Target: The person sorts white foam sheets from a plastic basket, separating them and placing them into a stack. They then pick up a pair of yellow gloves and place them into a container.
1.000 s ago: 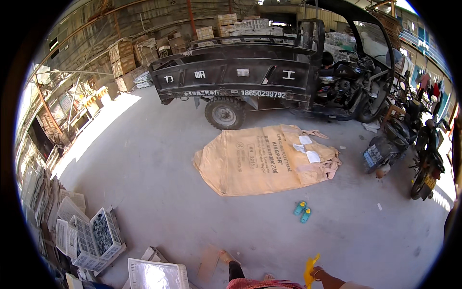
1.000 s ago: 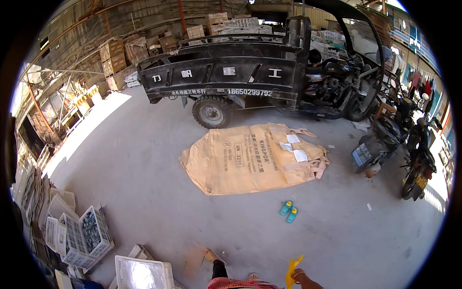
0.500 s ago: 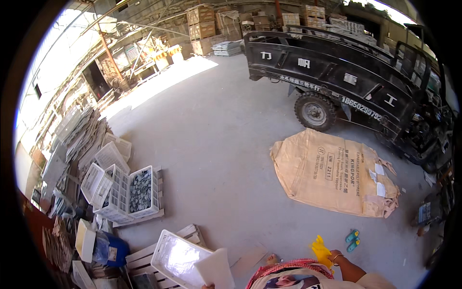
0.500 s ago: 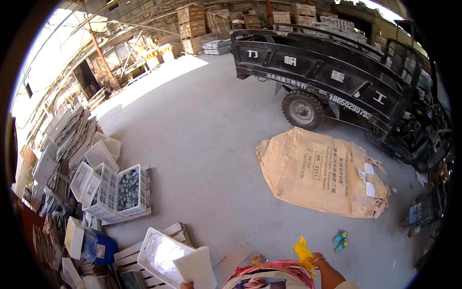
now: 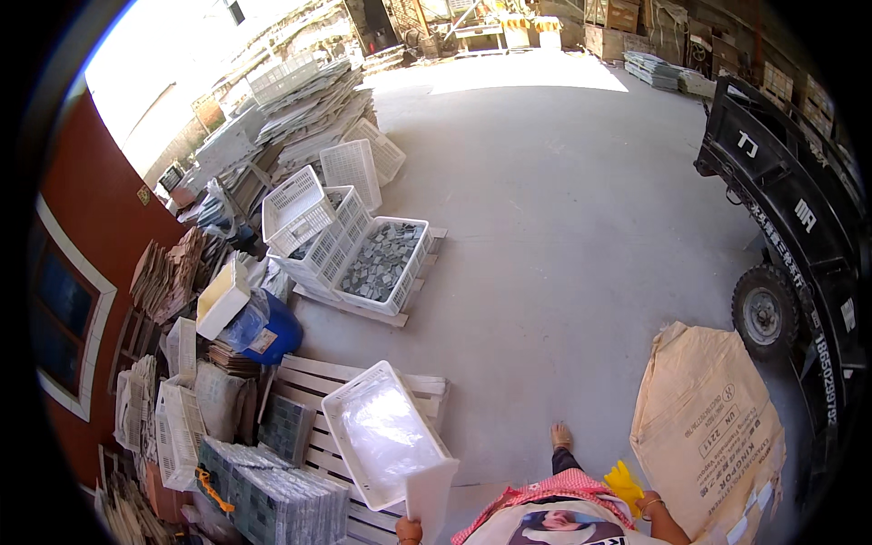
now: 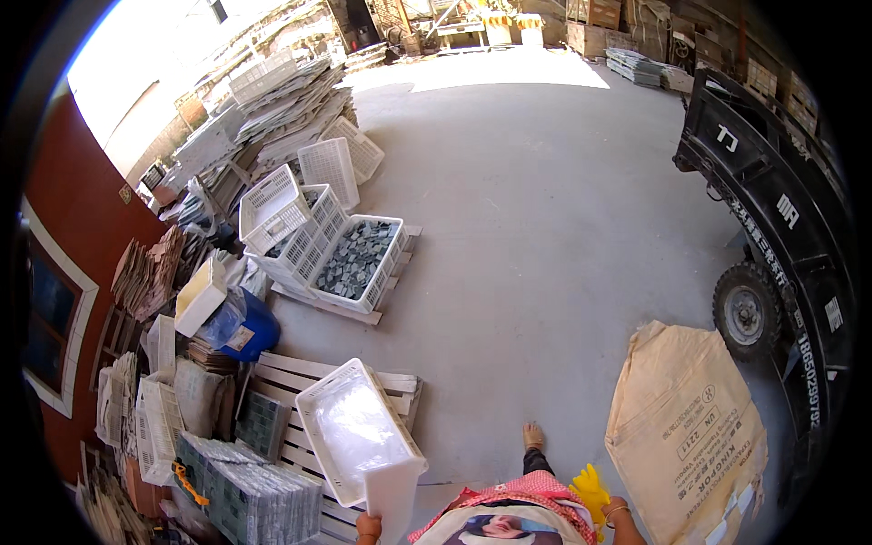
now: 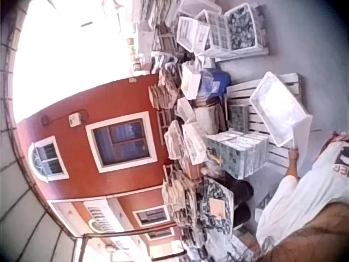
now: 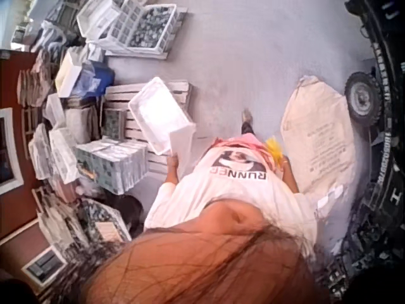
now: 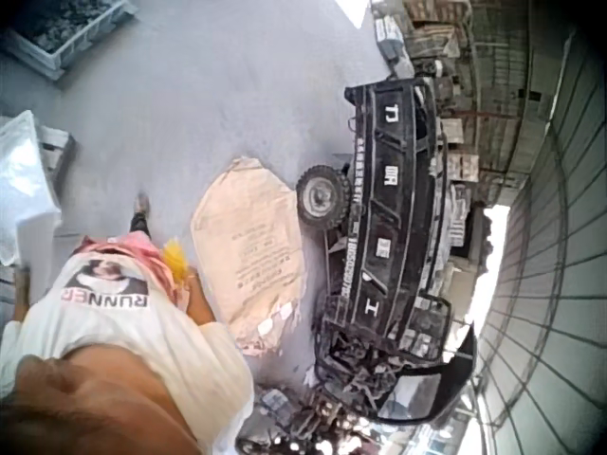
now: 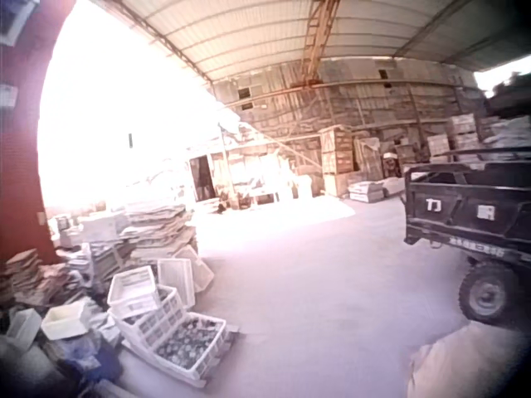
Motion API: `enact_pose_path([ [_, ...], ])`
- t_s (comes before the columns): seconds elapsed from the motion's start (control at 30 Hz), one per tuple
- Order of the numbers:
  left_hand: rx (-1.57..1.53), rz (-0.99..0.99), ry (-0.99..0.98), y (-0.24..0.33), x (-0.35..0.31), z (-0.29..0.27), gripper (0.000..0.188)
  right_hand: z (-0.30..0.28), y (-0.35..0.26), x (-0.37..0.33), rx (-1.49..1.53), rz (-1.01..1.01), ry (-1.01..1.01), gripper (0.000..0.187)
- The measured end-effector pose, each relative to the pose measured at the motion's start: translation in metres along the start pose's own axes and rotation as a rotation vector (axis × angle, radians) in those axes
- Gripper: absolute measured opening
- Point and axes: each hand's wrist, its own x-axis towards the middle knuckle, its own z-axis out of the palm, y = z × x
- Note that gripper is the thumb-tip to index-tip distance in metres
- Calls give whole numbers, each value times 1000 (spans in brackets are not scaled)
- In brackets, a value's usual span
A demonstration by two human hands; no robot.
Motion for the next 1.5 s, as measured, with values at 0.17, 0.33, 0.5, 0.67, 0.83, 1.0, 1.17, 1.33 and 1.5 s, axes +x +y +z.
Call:
enact_pose_path([
  [0.17,30,-325,165,-18,-58,11,24,-103,-53,91,-108,-42,-1,31],
  [0.33,-244,-600,76,67,-43,-8,24,-193,-124,195,-311,-118,-52,30],
  [0.5,-432,-748,67,113,-11,-6,28,-234,-269,293,-203,-325,263,29],
  [0.67,-585,-875,45,134,35,3,33,-246,-451,314,84,-554,164,28],
  [0.83,-438,-776,45,162,154,-19,35,-269,-597,319,-194,-677,35,25],
  [1.0,-391,-722,255,178,226,-59,26,-283,-697,330,-155,-586,-34,22],
  [1.17,-553,-900,375,200,279,-89,23,-271,-770,399,-529,-561,-60,20],
  [1.33,-561,-1166,488,230,294,-74,30,-279,-878,446,-747,-609,-116,20],
  [1.5,-581,-1360,464,275,303,-94,33,-293,-1023,448,-720,-679,-189,19],
])
